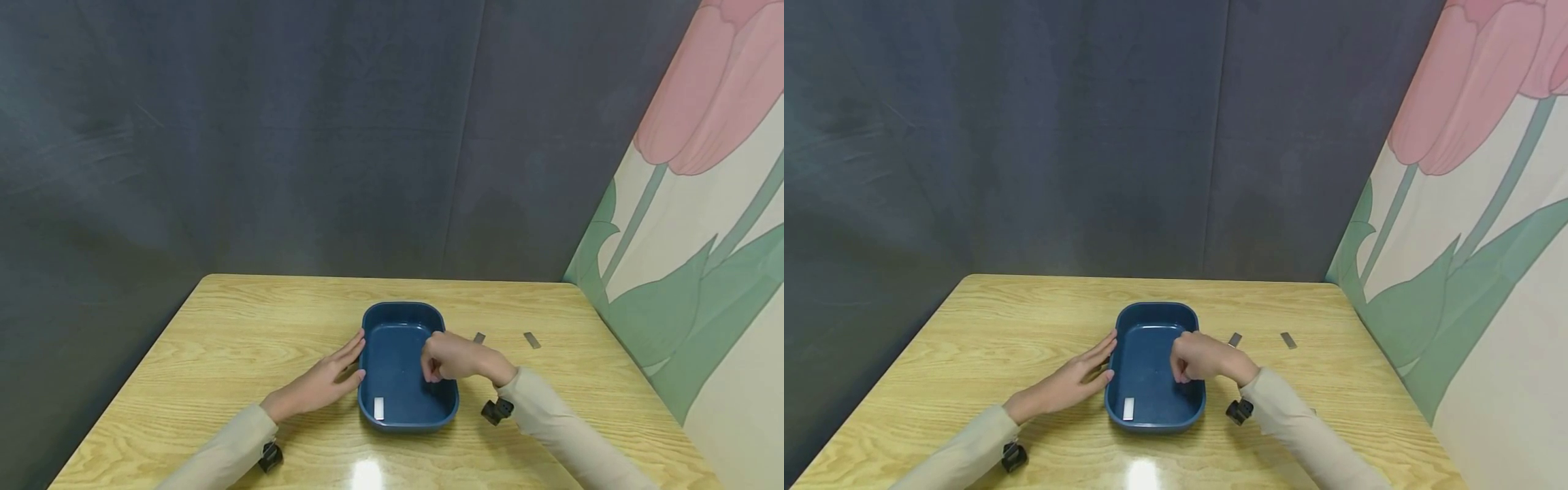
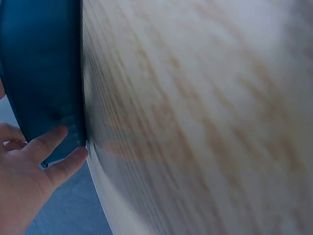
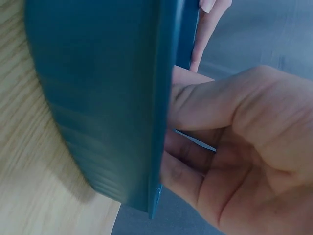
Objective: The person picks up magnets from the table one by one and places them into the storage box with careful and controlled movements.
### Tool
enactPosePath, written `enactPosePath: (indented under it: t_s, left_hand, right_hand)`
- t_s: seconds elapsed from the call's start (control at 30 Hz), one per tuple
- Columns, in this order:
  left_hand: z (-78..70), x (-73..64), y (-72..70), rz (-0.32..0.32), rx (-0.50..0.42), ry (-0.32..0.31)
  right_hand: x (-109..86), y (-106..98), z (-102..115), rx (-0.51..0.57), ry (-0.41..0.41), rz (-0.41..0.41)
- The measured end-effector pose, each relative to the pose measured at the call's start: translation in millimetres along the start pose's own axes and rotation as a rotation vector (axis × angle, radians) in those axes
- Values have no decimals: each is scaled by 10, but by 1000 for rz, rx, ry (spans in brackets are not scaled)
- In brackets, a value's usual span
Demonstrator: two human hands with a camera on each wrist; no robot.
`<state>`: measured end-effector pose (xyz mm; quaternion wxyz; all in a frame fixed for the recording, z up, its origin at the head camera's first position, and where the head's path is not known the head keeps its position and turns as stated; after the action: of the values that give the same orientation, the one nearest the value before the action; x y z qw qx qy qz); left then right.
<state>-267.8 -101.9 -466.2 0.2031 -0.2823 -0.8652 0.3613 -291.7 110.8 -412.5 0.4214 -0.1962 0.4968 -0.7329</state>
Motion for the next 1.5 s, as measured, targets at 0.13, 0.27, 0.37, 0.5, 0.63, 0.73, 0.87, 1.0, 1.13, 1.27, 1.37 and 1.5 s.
enactPosePath:
  t_s: [0.13,0.27,0.37,0.5,0.63,0.73,0.87,1.0,1.13,1.27,1.37,1.5]
  left_hand:
    - [7,-2,5,-1,4,-1]
    - [13,-1,3,-6,5,1]
    - [16,0,3,-6,2,1]
    - [19,0,4,-5,0,-1]
    - [18,-4,1,-8,4,-2]
    - [16,-6,-1,-7,8,-3]
    - [16,-5,-2,-4,8,-4]
    - [16,-2,0,-3,9,-3]
    - [16,-2,2,-1,11,-3]
    - [9,-2,-2,-4,9,-4]
    - [2,-2,-7,-6,8,-4]
    - [-2,-1,-9,-4,7,-6]
  right_hand:
    - [12,32,-3,3,22,19]
    - [16,60,-8,0,41,35]
    - [22,82,-10,-11,48,45]
    - [34,98,-7,-17,53,55]
    - [35,107,-2,-15,53,60]
    - [37,117,-2,-19,50,61]
    - [37,133,-1,-20,46,62]
    - [37,154,2,-25,44,71]
    - [38,184,9,-20,42,93]
    - [45,213,17,3,33,115]
    - [48,232,26,9,22,124]
    - [56,253,18,3,27,130]
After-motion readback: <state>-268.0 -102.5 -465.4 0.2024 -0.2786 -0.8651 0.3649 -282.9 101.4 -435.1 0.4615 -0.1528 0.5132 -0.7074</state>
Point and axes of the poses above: each hand's wrist, its own x-axis towards the middle knuckle, its own y-axis out of the palm, z = x × y, the point moved 6 cm from there along x, towards the middle knuckle, and after that the axes turned 4 degrees about y, right-handed, at the moved point
